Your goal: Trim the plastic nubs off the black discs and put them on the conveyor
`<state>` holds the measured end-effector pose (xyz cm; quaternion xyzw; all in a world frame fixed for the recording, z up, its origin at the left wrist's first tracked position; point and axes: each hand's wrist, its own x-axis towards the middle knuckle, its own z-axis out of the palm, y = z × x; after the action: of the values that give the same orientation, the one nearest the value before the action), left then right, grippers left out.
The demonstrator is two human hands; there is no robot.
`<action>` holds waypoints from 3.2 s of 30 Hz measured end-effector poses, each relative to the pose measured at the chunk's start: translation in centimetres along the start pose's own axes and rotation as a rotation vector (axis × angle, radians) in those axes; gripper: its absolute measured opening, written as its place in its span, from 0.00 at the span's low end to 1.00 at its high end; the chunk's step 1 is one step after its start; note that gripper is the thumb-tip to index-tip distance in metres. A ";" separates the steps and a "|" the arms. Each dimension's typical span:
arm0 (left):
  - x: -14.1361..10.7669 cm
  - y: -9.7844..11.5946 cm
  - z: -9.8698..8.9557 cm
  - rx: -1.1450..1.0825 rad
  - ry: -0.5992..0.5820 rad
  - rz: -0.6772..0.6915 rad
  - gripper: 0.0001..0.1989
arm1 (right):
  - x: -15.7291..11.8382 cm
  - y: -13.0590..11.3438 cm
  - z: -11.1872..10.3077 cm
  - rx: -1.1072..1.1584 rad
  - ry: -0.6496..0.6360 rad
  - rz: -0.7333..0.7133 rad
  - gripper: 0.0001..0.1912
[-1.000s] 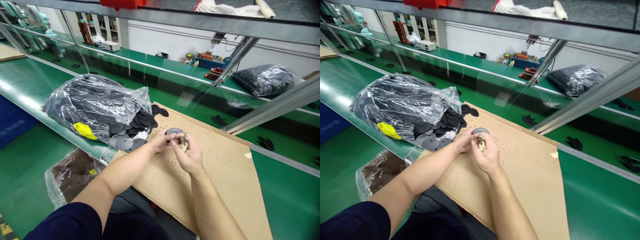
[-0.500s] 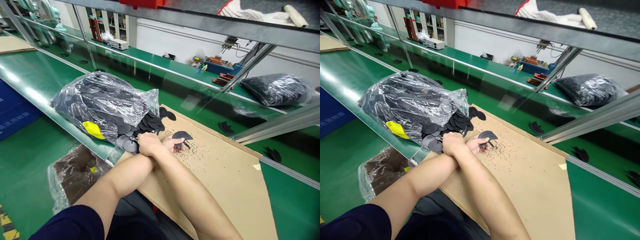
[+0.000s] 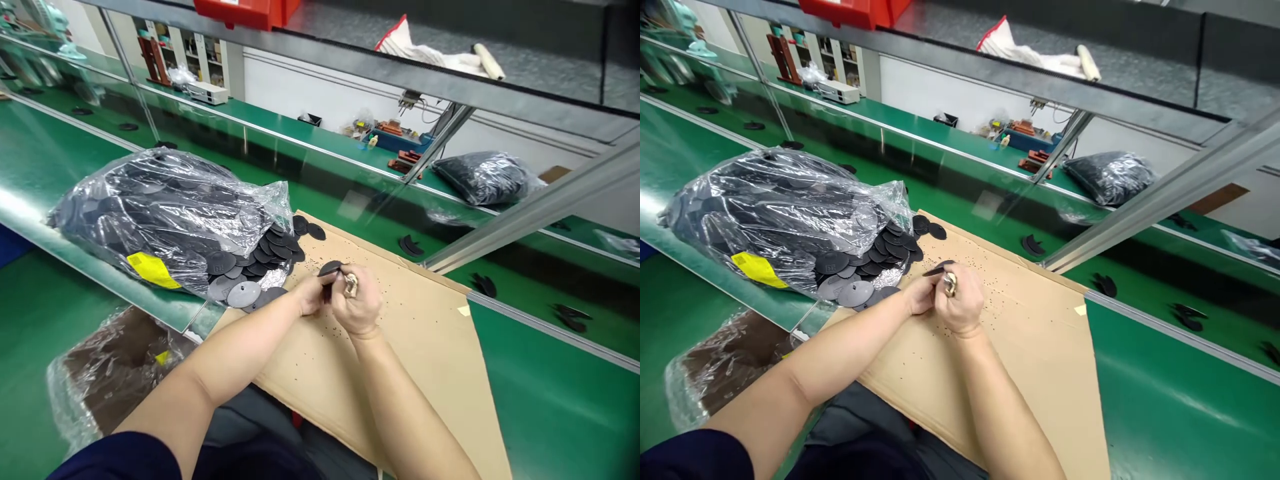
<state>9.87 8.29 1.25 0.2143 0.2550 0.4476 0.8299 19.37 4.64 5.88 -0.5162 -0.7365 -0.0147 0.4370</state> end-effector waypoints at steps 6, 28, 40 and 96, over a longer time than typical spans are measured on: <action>-1.1 0.7 0.2 -0.027 -0.046 -0.135 0.17 | -3.7 3.8 -0.3 0.009 0.132 0.076 0.09; -1.1 -0.1 1.1 0.286 0.093 0.270 0.21 | -3.6 5.5 -0.5 0.448 -0.072 0.519 0.13; -1.1 -0.2 0.3 0.338 0.026 0.239 0.19 | -3.1 5.3 -0.6 0.890 -0.055 0.629 0.15; -1.1 0.3 0.3 0.293 -0.020 0.110 0.26 | -3.6 3.3 -0.8 0.727 0.016 0.424 0.09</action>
<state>9.36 7.44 1.88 0.3513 0.2970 0.4483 0.7664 22.76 3.08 2.61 -0.4685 -0.5676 0.3323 0.5899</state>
